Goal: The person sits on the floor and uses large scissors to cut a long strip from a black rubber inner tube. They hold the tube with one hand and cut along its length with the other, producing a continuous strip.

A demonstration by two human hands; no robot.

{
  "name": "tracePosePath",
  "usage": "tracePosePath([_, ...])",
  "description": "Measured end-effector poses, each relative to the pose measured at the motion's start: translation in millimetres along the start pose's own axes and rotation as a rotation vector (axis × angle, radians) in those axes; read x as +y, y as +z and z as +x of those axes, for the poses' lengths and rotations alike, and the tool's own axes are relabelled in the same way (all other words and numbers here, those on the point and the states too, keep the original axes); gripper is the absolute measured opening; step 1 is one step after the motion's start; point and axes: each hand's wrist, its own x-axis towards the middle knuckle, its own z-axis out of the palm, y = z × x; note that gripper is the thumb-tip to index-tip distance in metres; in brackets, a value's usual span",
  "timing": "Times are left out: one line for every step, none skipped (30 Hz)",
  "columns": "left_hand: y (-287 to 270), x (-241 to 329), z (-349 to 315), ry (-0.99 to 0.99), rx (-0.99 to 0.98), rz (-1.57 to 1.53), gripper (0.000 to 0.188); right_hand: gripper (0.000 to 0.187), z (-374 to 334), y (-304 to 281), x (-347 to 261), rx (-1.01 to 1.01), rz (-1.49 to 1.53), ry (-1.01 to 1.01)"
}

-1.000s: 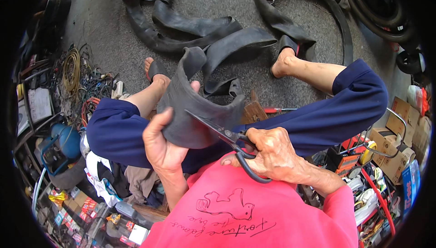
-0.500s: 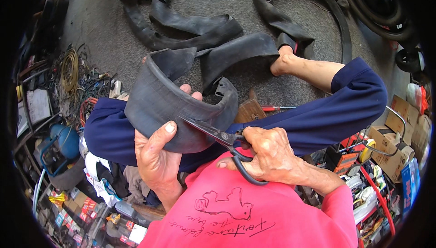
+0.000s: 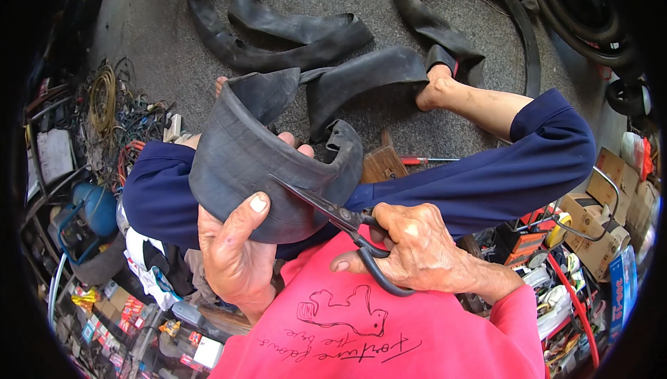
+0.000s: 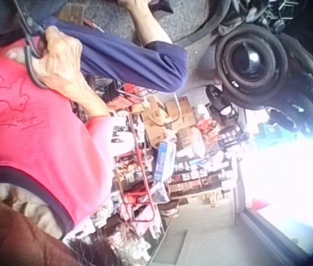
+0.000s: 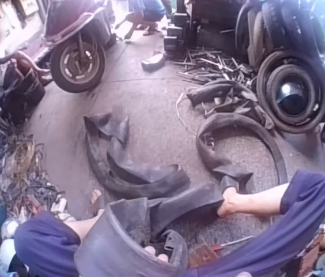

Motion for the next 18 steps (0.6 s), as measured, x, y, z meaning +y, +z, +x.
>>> tracePosePath([-0.1,-0.6,0.0,0.0,0.003,0.0,0.058,0.066,-1.0,0.5,1.1,0.005,-0.008,-0.003])
tracePosePath([-0.2,-1.0,-0.5,0.003,0.006,0.002,0.058,0.066,-1.6,0.5,1.8,0.007,-0.012,0.001])
tracePosePath([-0.4,-1.6,-1.0,0.006,0.01,0.003,0.058,0.066,-2.3,0.5,2.6,0.009,-0.016,0.005])
tracePosePath([-0.7,-2.2,-1.5,0.005,0.014,0.019,0.058,0.066,-2.7,0.4,3.5,0.011,-0.021,0.008])
tracePosePath([-0.9,-2.7,-1.5,0.003,0.015,0.035,0.058,0.066,-3.0,0.5,4.2,0.025,-0.037,0.001])
tracePosePath([-1.4,-3.3,-1.4,0.001,0.017,0.051,0.058,0.065,-3.2,0.7,5.1,0.038,-0.053,-0.007])
tracePosePath([-2.6,-4.2,-1.2,0.008,0.007,0.057,0.058,0.065,-3.2,1.0,5.7,0.051,-0.069,-0.016])
tracePosePath([-4.0,-5.6,-0.9,0.015,-0.004,0.064,0.057,0.065,-2.3,0.9,6.5,0.063,-0.094,-0.041])
tracePosePath([-4.5,-6.2,-0.9,0.022,-0.015,0.071,0.057,0.065,-0.4,0.5,7.2,0.074,-0.119,-0.067])
tracePosePath([-3.7,-6.5,-1.5,0.022,-0.026,0.075,0.057,0.065,1.3,0.1,7.4,0.084,-0.145,-0.092])
tracePosePath([-3.1,-7.4,-2.3,0.022,-0.036,0.081,0.057,0.065,2.6,-0.1,6.2,0.1,-0.16,-0.101])
tracePosePath([-2.7,-8.1,-3.2,0.022,-0.046,0.086,0.057,0.065,4.0,-0.5,4.0,0.115,-0.175,-0.11])
tracePosePath([-2.2,-8.3,-4.1,0.024,-0.041,0.086,0.057,0.066,4.9,-0.4,2.6,0.13,-0.191,-0.119])
tracePosePath([-1.4,-7.8,-5.2,0.026,-0.036,0.087,0.058,0.066,5.2,1.0,2.4,0.134,-0.178,-0.114])
tracePosePath([-0.9,-7.3,-5.7,0.029,-0.031,0.087,0.058,0.067,5.2,2.9,2.7,0.137,-0.165,-0.109])
tracePosePath([-0.8,-7.1,-5.9,0.033,-0.039,0.085,0.058,0.067,5.1,4.0,2.7,0.141,-0.152,-0.104])
tracePosePath([-1.0,-7.4,-6.2,0.039,-0.044,0.082,0.058,0.067,5.0,3.3,1.9,0.124,-0.149,-0.099])
tracePosePath([-1.2,-7.6,-6.4,0.044,-0.049,0.079,0.058,0.067,4.8,1.9,0.2,0.107,-0.145,-0.093])
